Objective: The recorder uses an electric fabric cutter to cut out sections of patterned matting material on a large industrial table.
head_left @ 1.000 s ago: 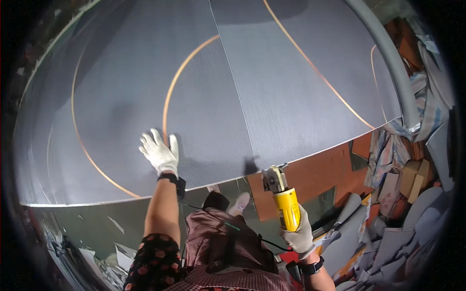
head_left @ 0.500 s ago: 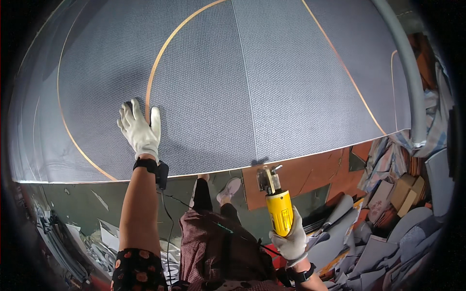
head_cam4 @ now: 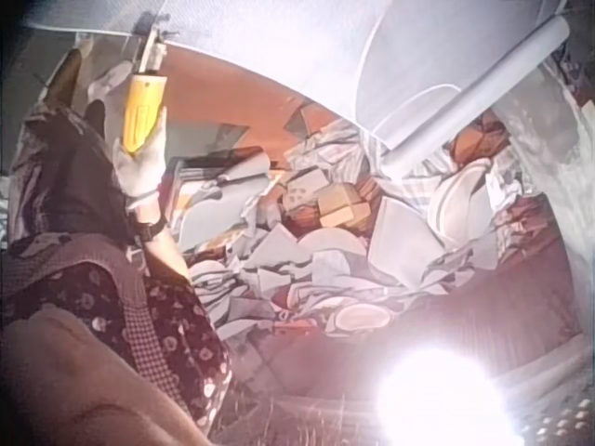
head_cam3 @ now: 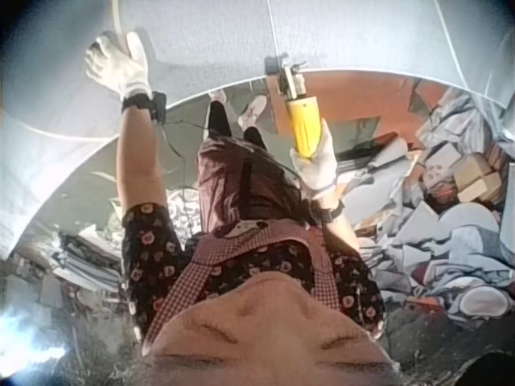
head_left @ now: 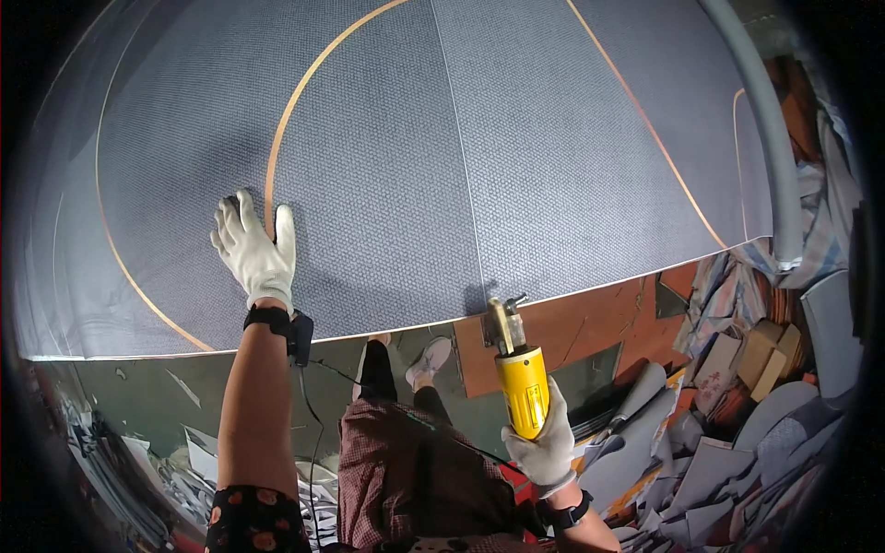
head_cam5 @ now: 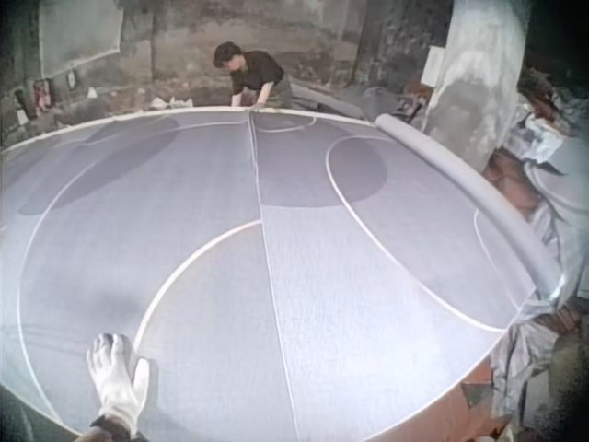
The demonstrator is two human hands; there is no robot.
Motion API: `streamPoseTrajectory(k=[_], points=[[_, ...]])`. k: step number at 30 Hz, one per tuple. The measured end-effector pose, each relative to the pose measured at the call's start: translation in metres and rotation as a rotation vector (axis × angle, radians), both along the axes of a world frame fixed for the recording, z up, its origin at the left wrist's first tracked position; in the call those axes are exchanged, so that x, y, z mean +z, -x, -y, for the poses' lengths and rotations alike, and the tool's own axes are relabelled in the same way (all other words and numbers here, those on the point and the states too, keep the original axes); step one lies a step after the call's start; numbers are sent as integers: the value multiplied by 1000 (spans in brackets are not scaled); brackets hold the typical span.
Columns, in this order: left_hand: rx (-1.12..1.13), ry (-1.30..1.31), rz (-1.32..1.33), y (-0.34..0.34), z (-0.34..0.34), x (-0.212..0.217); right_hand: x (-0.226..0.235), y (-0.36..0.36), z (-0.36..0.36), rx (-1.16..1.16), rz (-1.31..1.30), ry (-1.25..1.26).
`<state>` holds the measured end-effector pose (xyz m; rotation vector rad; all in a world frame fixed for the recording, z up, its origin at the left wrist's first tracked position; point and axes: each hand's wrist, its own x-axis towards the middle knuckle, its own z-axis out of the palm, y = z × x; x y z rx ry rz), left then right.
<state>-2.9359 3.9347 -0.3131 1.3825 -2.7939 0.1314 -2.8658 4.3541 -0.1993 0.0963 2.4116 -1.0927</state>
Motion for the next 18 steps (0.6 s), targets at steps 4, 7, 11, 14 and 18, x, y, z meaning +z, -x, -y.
streamPoseTrajectory(k=[4, 7, 11, 14, 18], points=[[-37, 8, -61, -7, 7, -6, 3, 5, 8, 16, -7, -22], [-45, 0, -70, -7, 6, -7, 1, 4, 9, 9, -18, -27], [-54, 8, -56, -7, 8, -7, -4, 8, 17, -20, -52, 18], [-58, 10, -60, -8, 9, -8, -9, 19, 27, -33, -72, 57], [-38, 3, -54, -7, 2, -2, -13, 34, 40, -65, -91, 152]])
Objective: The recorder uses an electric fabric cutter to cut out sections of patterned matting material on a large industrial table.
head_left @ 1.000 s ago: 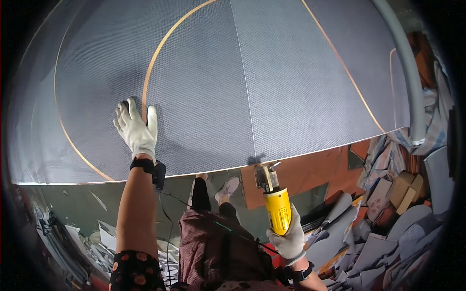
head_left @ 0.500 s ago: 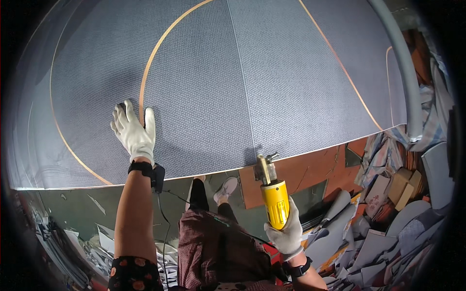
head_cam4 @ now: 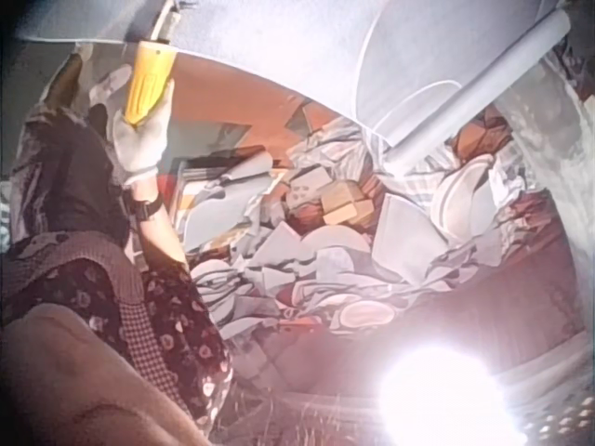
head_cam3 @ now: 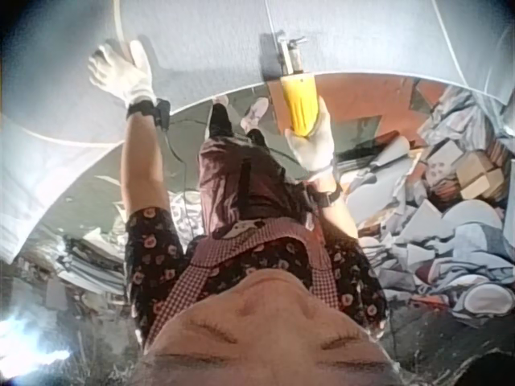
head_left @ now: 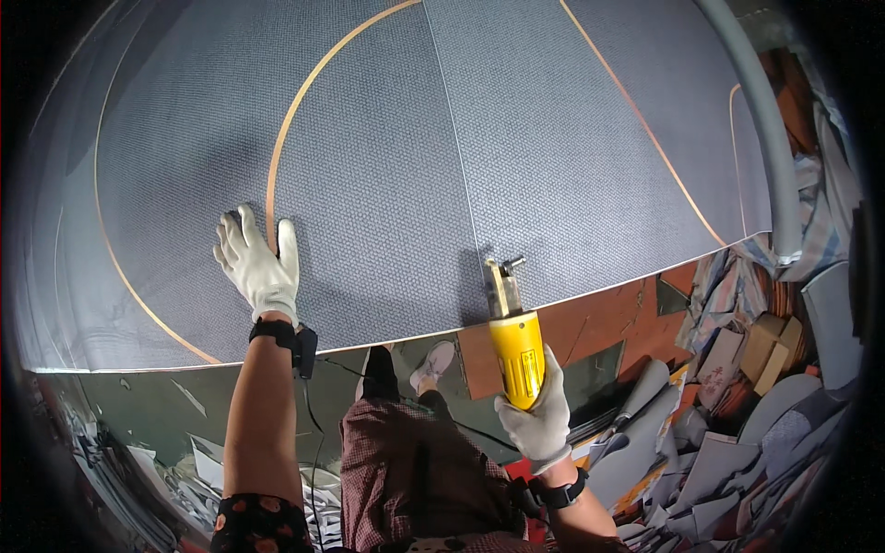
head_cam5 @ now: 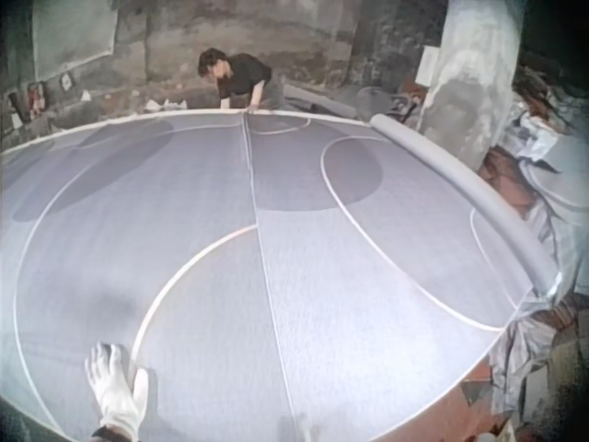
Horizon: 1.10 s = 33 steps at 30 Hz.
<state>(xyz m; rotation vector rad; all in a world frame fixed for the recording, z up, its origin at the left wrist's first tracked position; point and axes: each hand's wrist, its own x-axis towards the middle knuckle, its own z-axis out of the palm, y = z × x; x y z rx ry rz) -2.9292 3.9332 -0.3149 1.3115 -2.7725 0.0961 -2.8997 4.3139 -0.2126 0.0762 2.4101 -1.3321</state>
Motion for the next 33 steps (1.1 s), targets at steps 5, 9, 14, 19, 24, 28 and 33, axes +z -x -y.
streamPoseTrajectory(k=[5, 9, 14, 19, 24, 28, 33], points=[[-25, -20, -35, -1, 0, 1, -1, 28, 20, -26, 46, 137], [-27, -30, -21, -3, -1, 3, -5, 49, 35, -6, 72, 112], [-24, -17, -36, -5, -2, 1, -5, 84, 55, 48, 58, -29], [-14, -69, -18, -4, -7, 0, -4, 114, 77, 117, -29, -228], [-28, -76, -29, -5, -5, 0, -4, 147, 101, 78, 23, -142], [-54, -80, -32, -10, -4, -6, -12, 174, 119, 102, -22, -183], [-69, -129, -41, -8, -8, 0, -29, 211, 135, 88, -34, -151]])
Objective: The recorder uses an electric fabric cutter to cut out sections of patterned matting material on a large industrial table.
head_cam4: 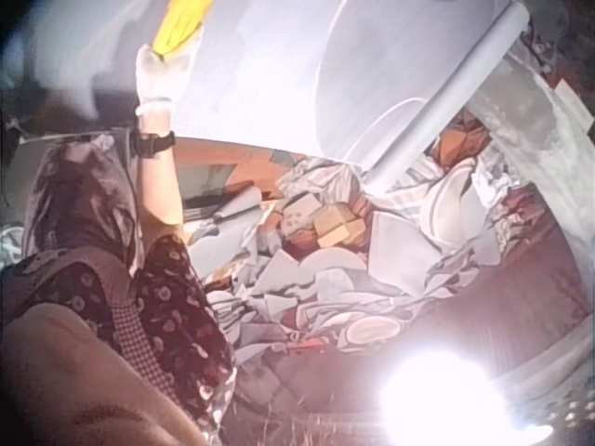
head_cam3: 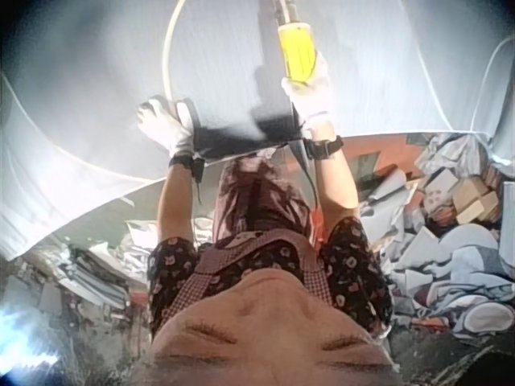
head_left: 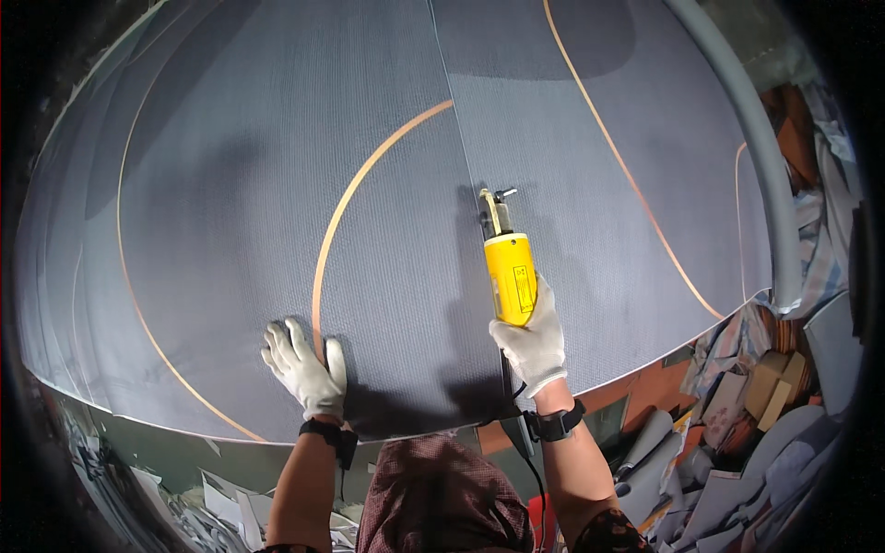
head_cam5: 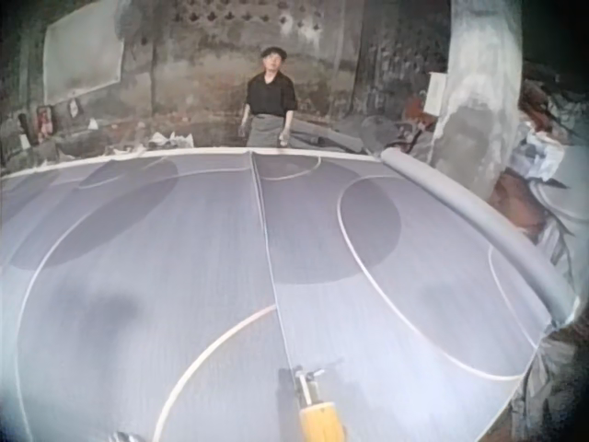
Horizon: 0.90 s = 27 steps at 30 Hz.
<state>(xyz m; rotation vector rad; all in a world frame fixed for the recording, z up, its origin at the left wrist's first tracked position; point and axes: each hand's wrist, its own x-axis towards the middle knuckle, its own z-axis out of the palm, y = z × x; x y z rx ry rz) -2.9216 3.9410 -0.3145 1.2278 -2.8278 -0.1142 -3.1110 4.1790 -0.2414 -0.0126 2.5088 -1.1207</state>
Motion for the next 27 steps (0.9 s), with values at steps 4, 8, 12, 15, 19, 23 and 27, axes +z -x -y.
streamPoseTrajectory(k=[4, 8, 12, 15, 19, 23, 27], points=[[-36, 0, -33, -11, -4, -4, 4, 27, 22, 10, 5, -15], [-49, -27, -40, -19, -6, -9, 14, 57, 45, -41, 135, -5], [-57, -35, -5, -24, -9, -8, 16, 83, 65, -40, 135, -2], [-48, -67, 27, -28, -13, -7, 0, 102, 72, -31, 68, -2], [-49, -75, 60, -34, -17, -10, 5, 124, 93, -94, 152, 73], [-38, -96, 103, -43, -19, -15, -7, 147, 102, -24, 4, 70], [-23, -101, 139, -47, -22, -12, -14, 173, 121, -20, 32, 43]])
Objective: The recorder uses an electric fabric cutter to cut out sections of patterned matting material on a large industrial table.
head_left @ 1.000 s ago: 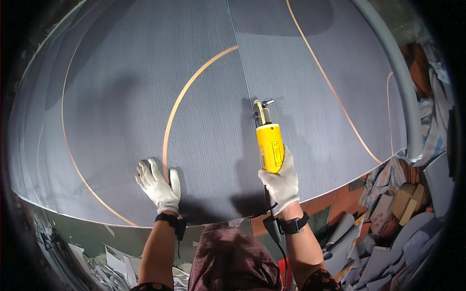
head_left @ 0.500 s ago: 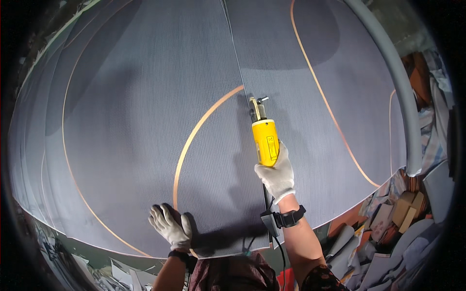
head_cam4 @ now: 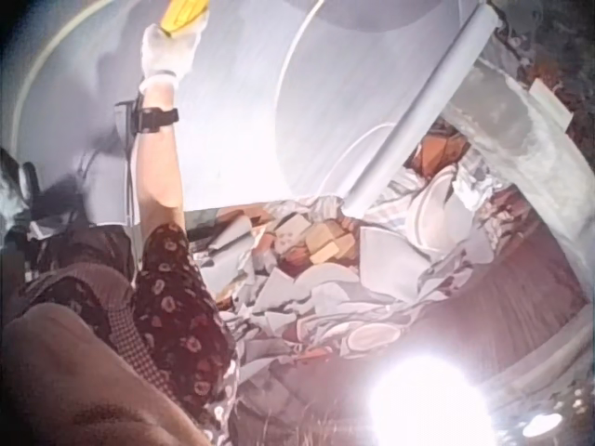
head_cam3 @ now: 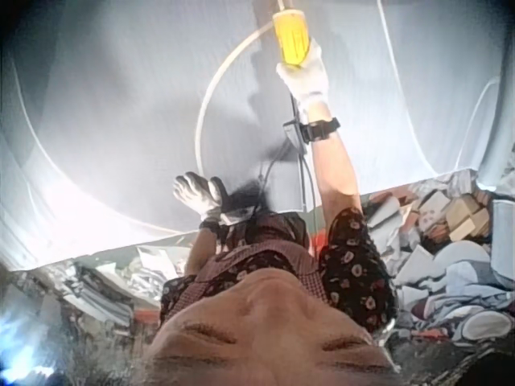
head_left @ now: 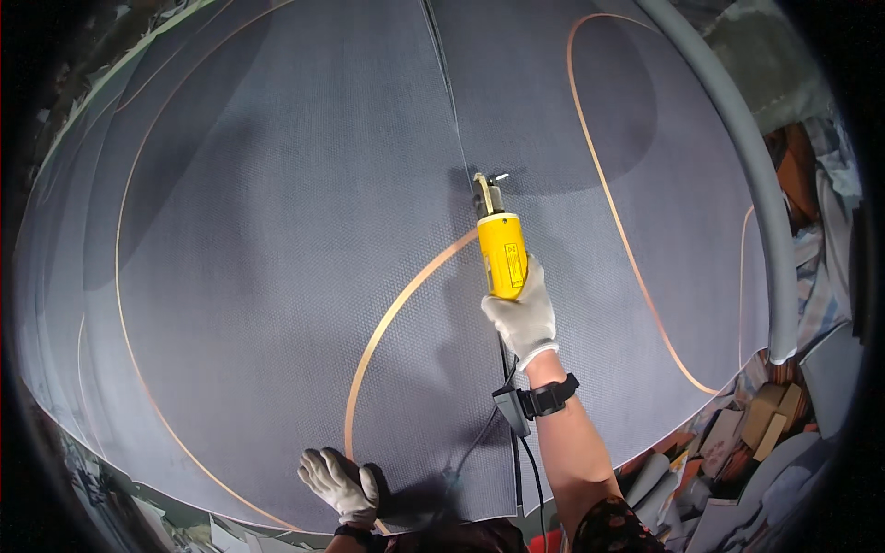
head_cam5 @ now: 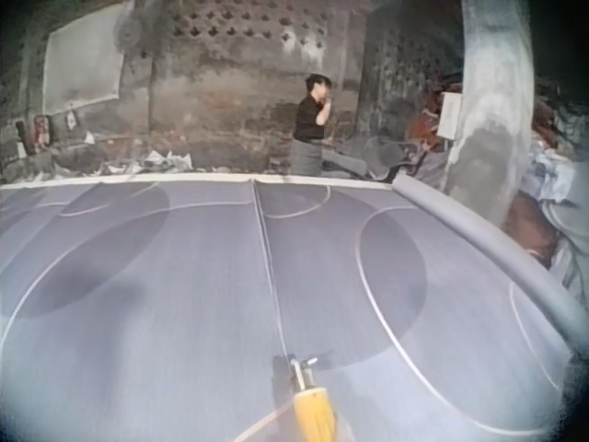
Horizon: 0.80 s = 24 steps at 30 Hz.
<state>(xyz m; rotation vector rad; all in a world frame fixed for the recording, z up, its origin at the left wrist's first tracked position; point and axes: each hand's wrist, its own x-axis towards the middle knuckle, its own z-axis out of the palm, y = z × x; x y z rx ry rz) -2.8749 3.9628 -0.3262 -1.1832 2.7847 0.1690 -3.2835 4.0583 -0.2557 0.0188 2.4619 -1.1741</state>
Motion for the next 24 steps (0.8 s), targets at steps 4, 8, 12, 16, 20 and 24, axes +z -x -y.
streamPoseTrajectory(k=[4, 8, 12, 16, 20, 24], points=[[14, -25, 42, -6, 4, 0, -3, 18, 20, 0, -91, 32], [8, -1, 34, -15, 2, -7, 10, 38, 40, -24, -15, 118], [18, 50, 3, -28, -8, -18, 0, 56, 51, -2, -63, 196], [5, 103, 23, -21, -2, -15, 1, 86, 77, 11, -67, 159], [87, -78, -23, -11, -5, -3, -13, 115, 88, 17, -68, 360], [77, -78, 34, 7, -6, 8, 7, 94, 57, 15, 53, 512]])
